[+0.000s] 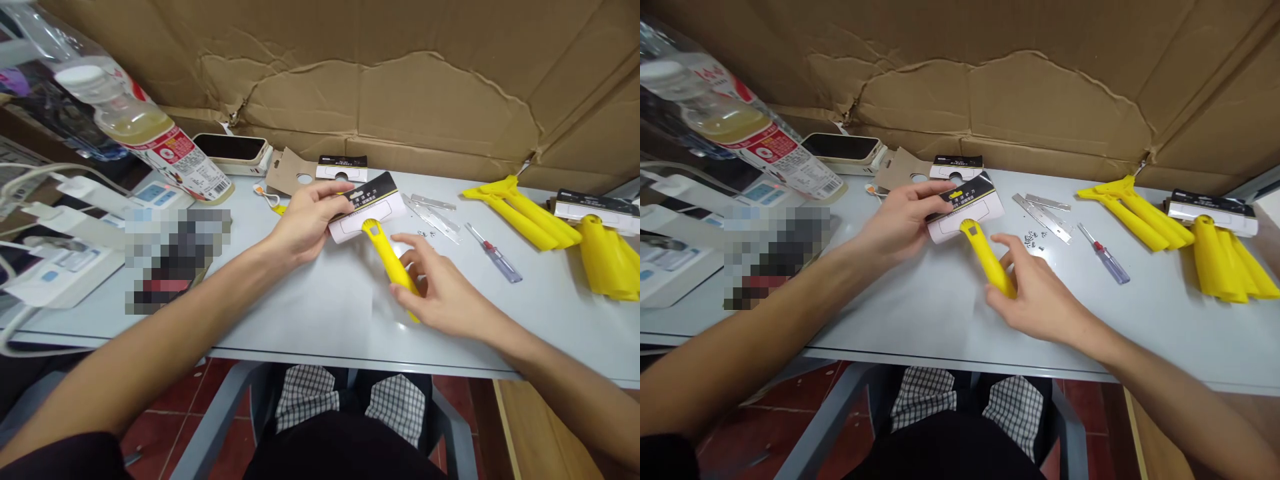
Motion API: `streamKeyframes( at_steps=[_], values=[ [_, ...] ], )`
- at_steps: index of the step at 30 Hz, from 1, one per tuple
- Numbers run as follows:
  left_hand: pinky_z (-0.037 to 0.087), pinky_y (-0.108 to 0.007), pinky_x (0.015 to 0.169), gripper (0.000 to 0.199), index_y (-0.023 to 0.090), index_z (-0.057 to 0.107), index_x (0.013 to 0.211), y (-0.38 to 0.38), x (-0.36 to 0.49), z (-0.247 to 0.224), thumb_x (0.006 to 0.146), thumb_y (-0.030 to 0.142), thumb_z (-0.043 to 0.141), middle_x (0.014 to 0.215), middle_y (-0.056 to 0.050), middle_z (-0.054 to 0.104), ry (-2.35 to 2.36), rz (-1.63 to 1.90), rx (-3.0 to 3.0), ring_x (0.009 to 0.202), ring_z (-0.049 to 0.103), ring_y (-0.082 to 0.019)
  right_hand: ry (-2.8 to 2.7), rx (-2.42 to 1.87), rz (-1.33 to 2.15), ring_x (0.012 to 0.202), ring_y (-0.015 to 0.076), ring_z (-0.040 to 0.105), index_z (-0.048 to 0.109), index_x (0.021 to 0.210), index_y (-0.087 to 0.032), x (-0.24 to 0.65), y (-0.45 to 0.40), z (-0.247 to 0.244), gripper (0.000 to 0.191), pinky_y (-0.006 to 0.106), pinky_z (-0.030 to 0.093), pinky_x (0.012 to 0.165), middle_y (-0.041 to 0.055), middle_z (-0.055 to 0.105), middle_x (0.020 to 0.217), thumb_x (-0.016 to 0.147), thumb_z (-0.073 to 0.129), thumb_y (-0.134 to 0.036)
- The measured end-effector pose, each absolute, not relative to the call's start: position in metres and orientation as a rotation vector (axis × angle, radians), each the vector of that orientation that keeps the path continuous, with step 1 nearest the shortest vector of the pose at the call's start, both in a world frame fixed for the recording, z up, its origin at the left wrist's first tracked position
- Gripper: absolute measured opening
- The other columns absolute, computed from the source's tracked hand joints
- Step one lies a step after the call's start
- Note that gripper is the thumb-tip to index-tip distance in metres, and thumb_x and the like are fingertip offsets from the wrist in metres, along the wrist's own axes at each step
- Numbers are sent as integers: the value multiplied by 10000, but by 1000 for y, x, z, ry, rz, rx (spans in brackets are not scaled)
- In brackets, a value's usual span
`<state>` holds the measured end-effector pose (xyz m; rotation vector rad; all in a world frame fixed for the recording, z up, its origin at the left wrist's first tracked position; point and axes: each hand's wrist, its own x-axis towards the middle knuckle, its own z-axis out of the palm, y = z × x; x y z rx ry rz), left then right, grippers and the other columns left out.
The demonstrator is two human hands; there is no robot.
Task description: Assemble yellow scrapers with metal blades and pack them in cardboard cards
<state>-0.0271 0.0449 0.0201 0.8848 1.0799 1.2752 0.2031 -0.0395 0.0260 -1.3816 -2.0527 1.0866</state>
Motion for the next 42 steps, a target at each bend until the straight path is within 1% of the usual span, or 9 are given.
streamKeyframes(
  at_steps=[3, 9, 12, 16, 23, 27, 30, 36, 42],
  values=[
    [580, -335, 701, 272, 167, 829, 893, 35, -24, 25, 622, 150, 809, 892, -59, 790, 1064, 1098, 1032, 785, 704, -200, -2071, -1405, 742, 698, 194, 650, 400, 1603, -272, 209, -34, 26, 774, 398, 550, 644, 81, 704, 1165, 926, 755, -391],
    [496, -322, 622, 217, 186, 844, 923, 29, -31, 26, 731, 194, 745, 839, -75, 775, 1015, 739, 1449, 707, 674, -206, -2272, -1226, 383, 773, 200, 642, 714, 1369, -246, 208, -34, 16, 364, 413, 560, 754, 101, 689, 1146, 1018, 647, -314],
    [419, -279, 533, 155, 194, 829, 878, 41, -43, 21, 753, 200, 737, 751, -53, 760, 981, 504, 1676, 611, 652, -185, -2348, -1204, 289, 849, 221, 655, 771, 1273, -223, 204, -37, 11, 297, 400, 561, 740, 137, 674, 1211, 1021, 663, -337],
    [427, -256, 525, 157, 201, 816, 866, 49, -50, 18, 770, 170, 695, 696, -13, 757, 963, 315, 1891, 577, 654, -164, -2449, -1229, 308, 853, 216, 668, 784, 1235, -199, 199, -40, 8, 289, 379, 553, 702, 151, 668, 1331, 1017, 619, -292],
    [519, -292, 688, 303, 190, 775, 1166, 42, -32, 2, 896, 110, 661, 885, -22, 819, 1283, 692, 2092, 732, 710, -159, -2540, -1432, 339, 809, 250, 681, 664, 1470, -109, 196, -40, 12, 535, 429, 554, 740, 173, 687, 1225, 1009, 499, -327],
    [556, -305, 799, 207, 200, 759, 1046, 43, -21, -13, 911, 69, 672, 973, -25, 826, 1262, 851, 2127, 854, 741, -165, -2582, -1437, 518, 871, 291, 684, 581, 1549, -27, 196, -44, 17, 670, 455, 548, 799, 151, 714, 1069, 997, 498, -399],
    [557, -307, 817, 174, 197, 749, 982, 47, -12, -20, 907, 56, 679, 963, -23, 820, 1241, 929, 2135, 870, 733, -167, -2566, -1445, 558, 911, 301, 688, 556, 1567, -11, 195, -44, 17, 716, 453, 532, 814, 152, 722, 1062, 999, 487, -441],
    [535, -326, 788, 97, 200, 750, 947, 56, -10, -23, 944, 134, 678, 936, -24, 801, 1282, 1029, 2194, 795, 690, -164, -2523, -1554, 349, 827, 277, 674, 625, 1467, -131, 194, -33, 11, 619, 394, 437, 681, 116, 743, 1027, 1013, 493, -530],
    [536, -348, 809, 109, 193, 743, 923, 54, -26, -15, 976, 193, 648, 917, -40, 781, 1208, 933, 2293, 832, 691, -189, -2505, -1551, 298, 840, 265, 681, 580, 1524, -161, 196, -28, 7, 656, 378, 420, 679, 110, 751, 1084, 1036, 482, -589]
  ],
)
